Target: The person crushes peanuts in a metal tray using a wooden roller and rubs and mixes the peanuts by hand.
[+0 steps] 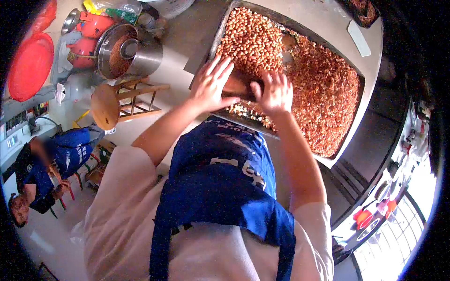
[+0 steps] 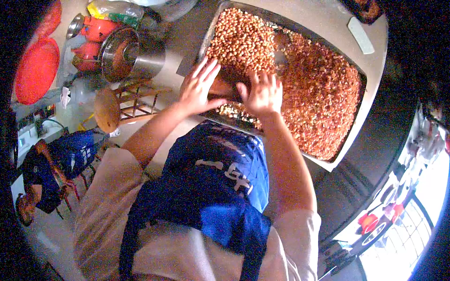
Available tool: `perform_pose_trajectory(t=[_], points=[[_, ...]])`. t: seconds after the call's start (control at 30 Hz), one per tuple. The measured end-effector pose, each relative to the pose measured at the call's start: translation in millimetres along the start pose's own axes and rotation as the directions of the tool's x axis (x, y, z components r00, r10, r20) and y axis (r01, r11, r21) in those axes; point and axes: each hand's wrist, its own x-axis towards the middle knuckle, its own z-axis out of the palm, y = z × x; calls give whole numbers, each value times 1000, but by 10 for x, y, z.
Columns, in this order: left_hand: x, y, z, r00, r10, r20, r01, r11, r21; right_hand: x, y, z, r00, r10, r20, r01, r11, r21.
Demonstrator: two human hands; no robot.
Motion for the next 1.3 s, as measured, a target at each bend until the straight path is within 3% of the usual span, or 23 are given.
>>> perform_pose_trajectory(t=[0.03, 0.1, 0.17, 0.23, 0.27, 0.4, 0.53, 0.57, 0.63, 0.7, 0.73, 0.77, 0.83, 0.9, 0.97, 1.03, 1.1, 1.17, 1.27, 1.3], points=[[116, -54, -22, 1000, 0, 9, 0, 1000, 14, 112, 33, -5, 999, -8, -37, 8, 1000, 1], [259, -126, -60, 962, -45, 269, 14, 993, 115, 245, 94, -45, 996, -49, -70, 48, 999, -22], [320, -171, -72, 929, -42, 367, 20, 998, 62, 132, 92, -199, 980, -180, 87, 171, 980, 97], [266, -134, -103, 941, -35, 335, 12, 997, 71, -27, 60, -229, 952, -301, 60, 304, 952, -49], [207, -104, -113, 949, -33, 313, 8, 997, 82, -63, 107, -191, 954, -295, 56, 291, 955, 58], [-20, 24, -171, 988, 25, 151, -28, 999, 17, -245, -20, -236, 972, -225, 69, 224, 974, 11], [-340, 107, 8, 997, 57, 48, -66, 972, 224, -621, -98, -20, 987, -120, -102, 133, 982, 135], [-376, 169, 1, 993, 0, 119, -25, 977, 210, -615, -71, 43, 989, -115, -98, 127, 982, 137], [-233, 216, -61, 1000, -12, 11, 12, 1000, 8, -535, -42, 86, 980, -139, -140, 149, 987, 61], [235, 47, -12, 999, -30, -23, 30, 1000, 3, -33, 112, 30, 992, -83, -94, 85, 996, 13], [497, -39, 49, 996, -58, -60, 63, 994, 84, 296, 198, -13, 997, -30, -67, 30, 1000, 6], [763, -152, 88, 992, -47, -120, 63, 989, 133, 554, 306, 42, 974, -53, -219, 16, 986, -167], [1198, -416, 217, 980, -120, -156, 152, 965, 214, 994, 461, -73, 988, 65, -142, -62, 998, 22], [1482, -577, 264, 968, -122, -220, 186, 935, 303, 1256, 642, -16, 973, 78, -217, -74, 997, 24], [1606, -559, 175, 948, -310, 75, 271, 908, 318, 1333, 629, -23, 965, 134, -226, -138, 990, -2], [1526, -562, 202, 956, -282, 87, 245, 923, 296, 1231, 532, -111, 976, 173, -135, -183, 981, -63], [1256, -391, 95, 997, -59, -57, 69, 979, 191, 975, 339, -285, 971, 214, 107, -209, 976, -63], [851, -222, 37, 1000, 14, 21, -16, 989, 144, 512, 171, -164, 982, 142, 126, -122, 981, -149], [285, -139, 81, 989, 50, 140, -60, 996, 72, -103, 146, 86, 997, -33, -75, 30, 998, -49], [156, -117, 85, 981, 68, 184, -85, 993, 83, -216, 114, 83, 1000, -24, -9, 24, 1000, 6]])
